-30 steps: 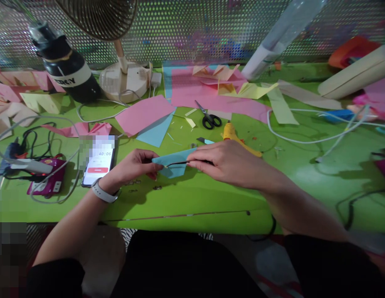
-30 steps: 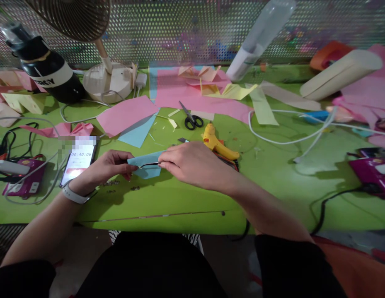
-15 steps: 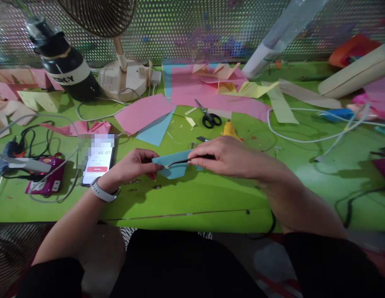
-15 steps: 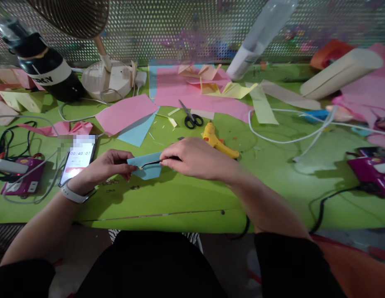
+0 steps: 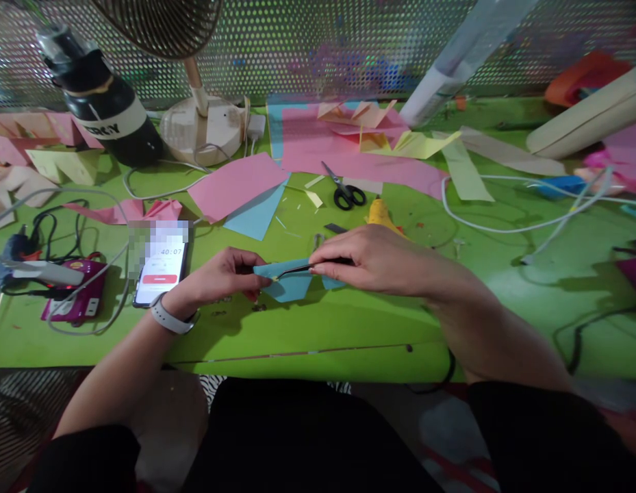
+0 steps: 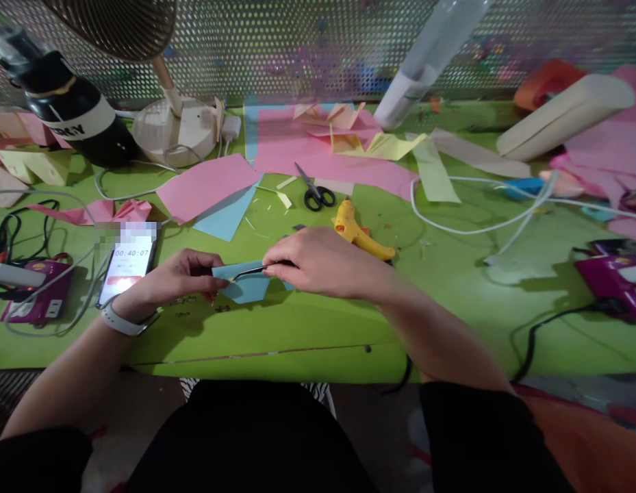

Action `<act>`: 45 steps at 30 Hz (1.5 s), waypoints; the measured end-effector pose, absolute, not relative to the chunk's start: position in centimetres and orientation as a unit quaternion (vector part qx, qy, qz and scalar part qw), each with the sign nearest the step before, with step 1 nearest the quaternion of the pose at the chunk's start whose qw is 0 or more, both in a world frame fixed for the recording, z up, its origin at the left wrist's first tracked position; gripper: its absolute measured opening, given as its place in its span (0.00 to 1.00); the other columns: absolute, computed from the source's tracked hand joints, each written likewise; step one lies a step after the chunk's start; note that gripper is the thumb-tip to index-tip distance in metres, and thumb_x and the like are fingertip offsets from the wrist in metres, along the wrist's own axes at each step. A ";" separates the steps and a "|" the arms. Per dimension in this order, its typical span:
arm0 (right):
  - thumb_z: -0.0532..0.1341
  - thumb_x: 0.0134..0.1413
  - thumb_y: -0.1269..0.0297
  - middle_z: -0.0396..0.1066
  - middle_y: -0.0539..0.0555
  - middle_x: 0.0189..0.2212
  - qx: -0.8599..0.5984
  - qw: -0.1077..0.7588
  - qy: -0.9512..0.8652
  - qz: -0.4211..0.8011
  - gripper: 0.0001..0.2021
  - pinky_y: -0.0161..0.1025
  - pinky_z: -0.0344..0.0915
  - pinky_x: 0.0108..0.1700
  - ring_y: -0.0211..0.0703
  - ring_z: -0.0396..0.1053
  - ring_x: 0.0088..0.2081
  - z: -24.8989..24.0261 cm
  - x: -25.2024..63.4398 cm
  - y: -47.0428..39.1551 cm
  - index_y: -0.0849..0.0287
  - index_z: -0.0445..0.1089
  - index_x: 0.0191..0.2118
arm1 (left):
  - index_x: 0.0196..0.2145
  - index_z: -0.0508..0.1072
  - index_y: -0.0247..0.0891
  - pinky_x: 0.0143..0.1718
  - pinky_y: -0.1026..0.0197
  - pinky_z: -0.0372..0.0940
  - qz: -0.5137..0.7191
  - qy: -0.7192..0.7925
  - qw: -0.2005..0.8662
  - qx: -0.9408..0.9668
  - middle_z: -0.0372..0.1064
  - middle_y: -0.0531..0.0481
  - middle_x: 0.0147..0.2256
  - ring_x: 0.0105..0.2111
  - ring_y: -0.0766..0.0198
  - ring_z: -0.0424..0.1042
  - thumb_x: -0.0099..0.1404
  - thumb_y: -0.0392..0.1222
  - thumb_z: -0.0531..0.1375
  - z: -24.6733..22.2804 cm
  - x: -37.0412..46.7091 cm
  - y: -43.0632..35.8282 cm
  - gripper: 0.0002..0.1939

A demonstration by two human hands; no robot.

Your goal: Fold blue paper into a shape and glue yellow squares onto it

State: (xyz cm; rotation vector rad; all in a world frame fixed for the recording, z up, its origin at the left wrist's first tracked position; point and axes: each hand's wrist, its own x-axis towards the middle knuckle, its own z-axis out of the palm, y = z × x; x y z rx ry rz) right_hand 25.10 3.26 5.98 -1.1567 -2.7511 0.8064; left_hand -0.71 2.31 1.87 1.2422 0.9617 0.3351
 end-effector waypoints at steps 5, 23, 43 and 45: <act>0.57 0.62 0.63 0.78 0.52 0.34 -0.366 0.024 -0.890 0.271 0.12 0.37 0.55 0.34 0.40 0.70 0.33 6.1 25.2 3.1 0.56 0.78 0.40 | 0.29 0.75 0.33 0.24 0.71 0.64 0.152 0.438 0.690 0.556 0.70 0.55 0.23 0.22 0.72 0.69 0.55 0.40 0.67 1.9 -0.7 2.3 0.08; 0.57 0.63 0.62 0.78 0.52 0.35 -0.372 -0.005 -0.889 0.267 0.12 0.37 0.58 0.35 0.41 0.71 0.35 6.3 25.0 3.2 0.56 0.78 0.40 | 0.28 0.76 0.34 0.25 0.70 0.65 0.156 0.421 0.697 0.559 0.70 0.54 0.23 0.22 0.71 0.70 0.55 0.40 0.67 1.9 -0.7 2.3 0.07; 0.57 0.61 0.59 0.78 0.54 0.36 -0.411 0.126 -0.860 0.275 0.14 0.37 0.61 0.33 0.40 0.71 0.32 7.3 26.2 3.3 0.58 0.78 0.43 | 0.29 0.76 0.34 0.25 0.70 0.67 0.198 0.452 0.693 0.525 0.71 0.53 0.23 0.22 0.71 0.70 0.56 0.43 0.68 1.3 -1.2 2.4 0.09; 0.58 0.61 0.58 0.78 0.53 0.34 -0.430 0.164 -0.843 0.280 0.13 0.37 0.61 0.31 0.39 0.70 0.30 7.7 26.6 3.0 0.58 0.78 0.43 | 0.28 0.76 0.34 0.26 0.69 0.68 0.225 0.452 0.696 0.510 0.69 0.54 0.23 0.22 0.71 0.70 0.57 0.45 0.67 1.4 -1.3 2.4 0.10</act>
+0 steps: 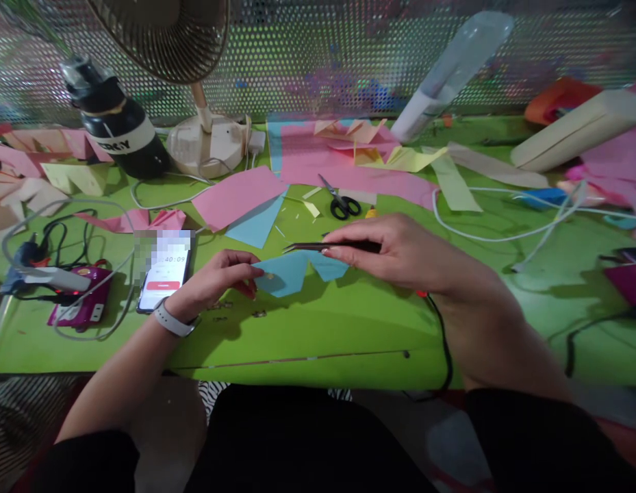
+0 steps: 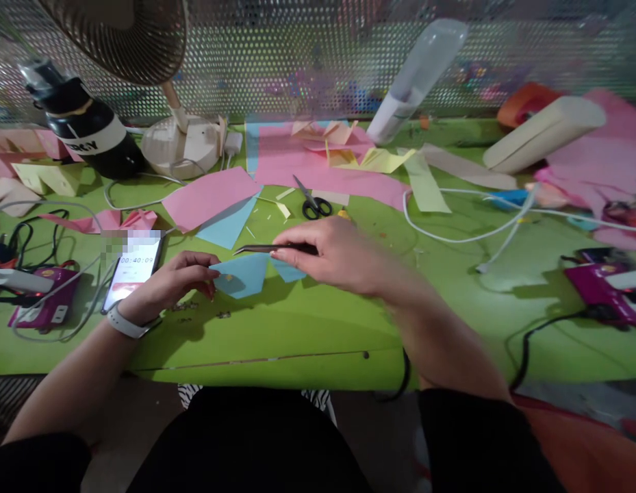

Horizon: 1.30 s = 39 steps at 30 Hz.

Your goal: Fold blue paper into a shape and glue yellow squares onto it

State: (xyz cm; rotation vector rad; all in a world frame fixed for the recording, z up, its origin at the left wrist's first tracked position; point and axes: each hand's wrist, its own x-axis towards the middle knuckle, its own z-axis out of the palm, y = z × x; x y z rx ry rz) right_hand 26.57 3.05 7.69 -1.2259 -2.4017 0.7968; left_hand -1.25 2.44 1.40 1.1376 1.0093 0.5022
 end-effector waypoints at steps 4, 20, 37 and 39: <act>0.60 0.60 0.52 0.75 0.51 0.29 -0.463 0.250 -0.797 0.297 0.14 0.37 0.60 0.27 0.39 0.67 0.26 8.1 27.1 2.5 0.55 0.77 0.42 | 0.25 0.74 0.34 0.21 0.72 0.63 0.264 0.465 0.665 0.522 0.66 0.56 0.21 0.19 0.74 0.65 0.55 0.46 0.69 1.6 -1.1 2.3 0.13; 0.60 0.59 0.52 0.76 0.52 0.31 -0.443 0.151 -0.784 0.408 0.17 0.35 0.64 0.29 0.37 0.69 0.28 4.6 27.5 1.6 0.58 0.76 0.46 | 0.28 0.75 0.36 0.25 0.70 0.67 0.507 0.469 0.595 0.412 0.67 0.54 0.27 0.24 0.73 0.67 0.57 0.52 0.68 1.5 -1.3 2.8 0.15; 0.55 0.66 0.61 0.76 0.60 0.41 -0.356 0.024 -0.910 0.210 0.14 0.43 0.68 0.40 0.47 0.74 0.40 0.5 26.2 -0.2 0.61 0.75 0.48 | 0.32 0.77 0.37 0.22 0.72 0.62 0.460 0.495 0.588 0.444 0.73 0.55 0.29 0.24 0.74 0.66 0.49 0.37 0.72 1.0 -1.1 3.1 0.12; 0.55 0.66 0.61 0.75 0.60 0.41 -0.331 0.045 -0.920 0.206 0.13 0.44 0.68 0.41 0.47 0.74 0.40 0.7 26.1 -0.3 0.59 0.75 0.47 | 0.32 0.77 0.37 0.23 0.71 0.63 0.456 0.500 0.587 0.445 0.73 0.54 0.29 0.24 0.73 0.67 0.49 0.37 0.72 1.0 -1.1 3.1 0.12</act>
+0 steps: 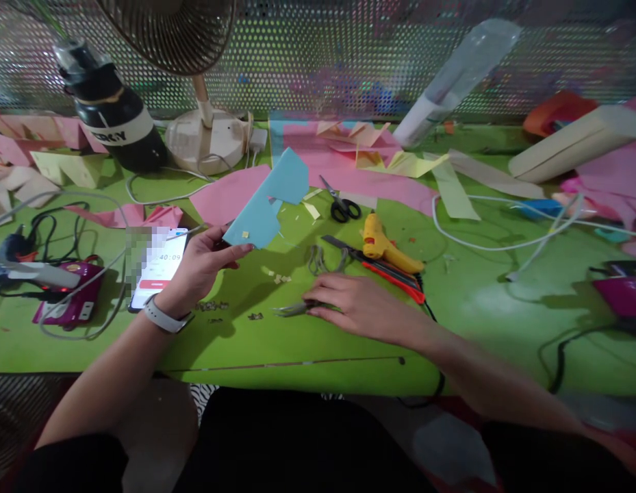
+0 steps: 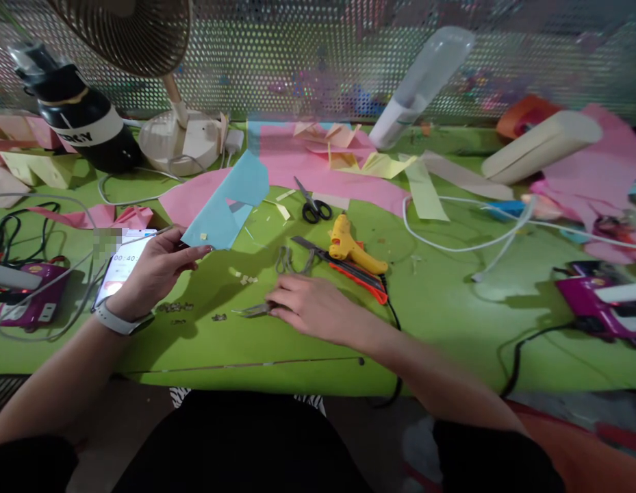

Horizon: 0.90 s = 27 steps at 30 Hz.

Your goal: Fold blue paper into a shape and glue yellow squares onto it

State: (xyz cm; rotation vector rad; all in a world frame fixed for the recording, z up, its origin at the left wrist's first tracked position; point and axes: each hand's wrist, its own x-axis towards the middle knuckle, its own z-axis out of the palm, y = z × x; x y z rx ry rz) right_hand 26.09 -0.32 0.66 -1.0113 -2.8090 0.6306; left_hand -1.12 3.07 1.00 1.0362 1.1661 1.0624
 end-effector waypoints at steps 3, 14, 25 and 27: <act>0.55 0.66 0.62 0.75 0.60 0.44 -0.329 0.082 -0.922 0.187 0.13 0.47 0.66 0.48 0.49 0.73 0.45 2.0 27.2 0.2 0.59 0.76 0.46 | 0.32 0.77 0.36 0.26 0.70 0.65 0.451 0.507 0.593 0.433 0.73 0.53 0.31 0.27 0.71 0.69 0.49 0.39 0.72 1.2 -1.2 3.0 0.12; 0.55 0.58 0.54 0.72 0.69 0.50 -0.658 -0.186 -0.721 0.113 0.23 0.45 0.62 0.36 0.61 0.72 0.47 4.7 35.4 4.2 0.65 0.70 0.52 | 0.25 0.75 0.34 0.23 0.70 0.62 0.461 0.513 0.585 0.427 0.69 0.54 0.24 0.21 0.74 0.64 0.48 0.43 0.73 1.1 -0.9 3.0 0.13; 0.58 0.52 0.57 0.74 0.65 0.41 -0.642 -0.142 -0.743 0.125 0.17 0.43 0.60 0.30 0.58 0.73 0.38 3.0 35.2 5.0 0.61 0.70 0.44 | 0.28 0.76 0.35 0.27 0.69 0.64 0.437 0.484 0.591 0.474 0.70 0.54 0.26 0.25 0.73 0.66 0.54 0.42 0.71 1.0 -1.3 2.8 0.10; 0.59 0.52 0.57 0.74 0.65 0.39 -0.643 -0.122 -0.745 0.129 0.16 0.43 0.59 0.29 0.57 0.72 0.35 2.6 35.6 5.3 0.61 0.69 0.44 | 0.33 0.77 0.36 0.30 0.68 0.66 0.422 0.468 0.608 0.482 0.73 0.52 0.31 0.29 0.71 0.69 0.53 0.41 0.72 0.9 -1.4 2.8 0.11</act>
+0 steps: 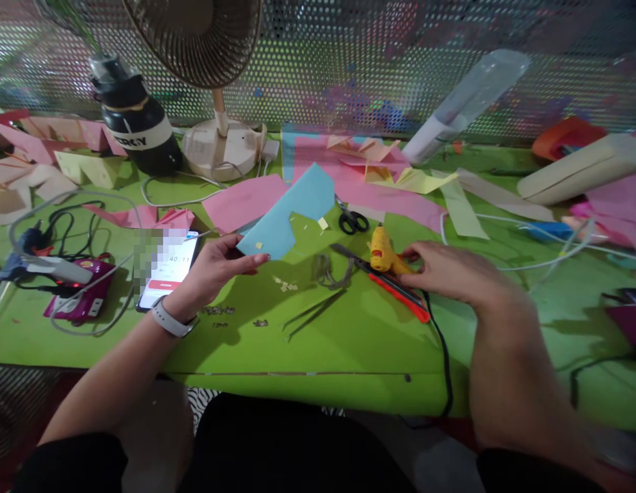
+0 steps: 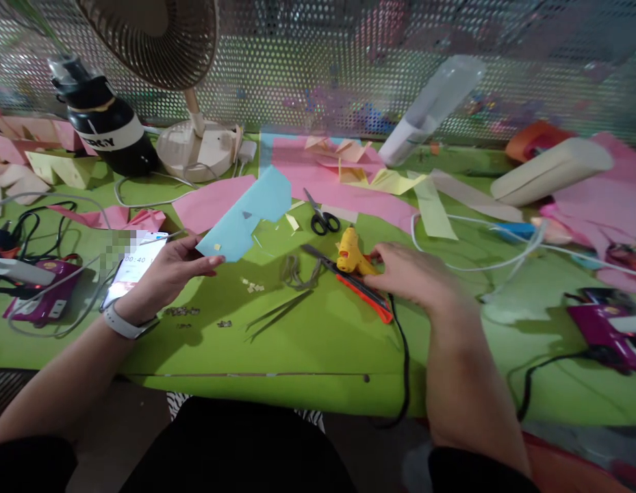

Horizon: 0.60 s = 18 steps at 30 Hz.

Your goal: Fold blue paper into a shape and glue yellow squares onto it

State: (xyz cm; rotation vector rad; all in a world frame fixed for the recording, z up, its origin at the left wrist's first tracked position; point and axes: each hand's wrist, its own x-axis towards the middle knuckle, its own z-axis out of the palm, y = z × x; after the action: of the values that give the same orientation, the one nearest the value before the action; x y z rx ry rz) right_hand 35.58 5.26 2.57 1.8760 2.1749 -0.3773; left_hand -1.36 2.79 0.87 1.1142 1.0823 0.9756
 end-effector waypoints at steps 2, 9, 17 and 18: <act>0.61 0.50 0.56 0.73 0.67 0.40 0.650 0.101 0.743 -0.126 0.18 0.44 0.60 0.30 0.58 0.72 0.35 2.1 35.8 5.5 0.61 0.67 0.44 | 0.34 0.77 0.36 0.32 0.67 0.66 0.410 0.459 0.611 0.497 0.74 0.52 0.32 0.30 0.70 0.70 0.51 0.40 0.72 0.8 -1.4 2.8 0.13; 0.57 0.54 0.58 0.66 0.74 0.53 0.659 0.106 0.736 -0.112 0.23 0.45 0.61 0.39 0.61 0.69 0.48 1.5 35.2 5.8 0.66 0.62 0.53 | 0.34 0.76 0.34 0.33 0.65 0.66 0.401 0.459 0.608 0.509 0.75 0.51 0.33 0.29 0.69 0.70 0.51 0.39 0.72 0.8 -1.4 2.7 0.13; 0.60 0.44 0.56 0.71 0.62 0.42 0.719 -0.027 0.693 -0.052 0.16 0.44 0.62 0.38 0.53 0.69 0.39 1.9 36.9 6.5 0.58 0.67 0.40 | 0.30 0.75 0.34 0.28 0.67 0.63 0.413 0.450 0.601 0.516 0.71 0.53 0.29 0.27 0.71 0.66 0.53 0.41 0.72 0.9 -1.2 2.5 0.12; 0.61 0.41 0.56 0.71 0.59 0.40 0.724 -0.093 0.681 -0.062 0.17 0.44 0.62 0.38 0.51 0.68 0.38 2.1 37.3 6.5 0.57 0.67 0.39 | 0.30 0.75 0.34 0.27 0.68 0.62 0.417 0.452 0.597 0.516 0.71 0.54 0.29 0.26 0.71 0.65 0.53 0.41 0.72 0.9 -1.1 2.5 0.11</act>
State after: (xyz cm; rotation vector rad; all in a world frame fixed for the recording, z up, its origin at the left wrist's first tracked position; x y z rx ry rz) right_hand 37.32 6.49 2.10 2.4177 2.2763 -0.2088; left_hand -1.15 2.52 0.86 1.1978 1.0483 0.9679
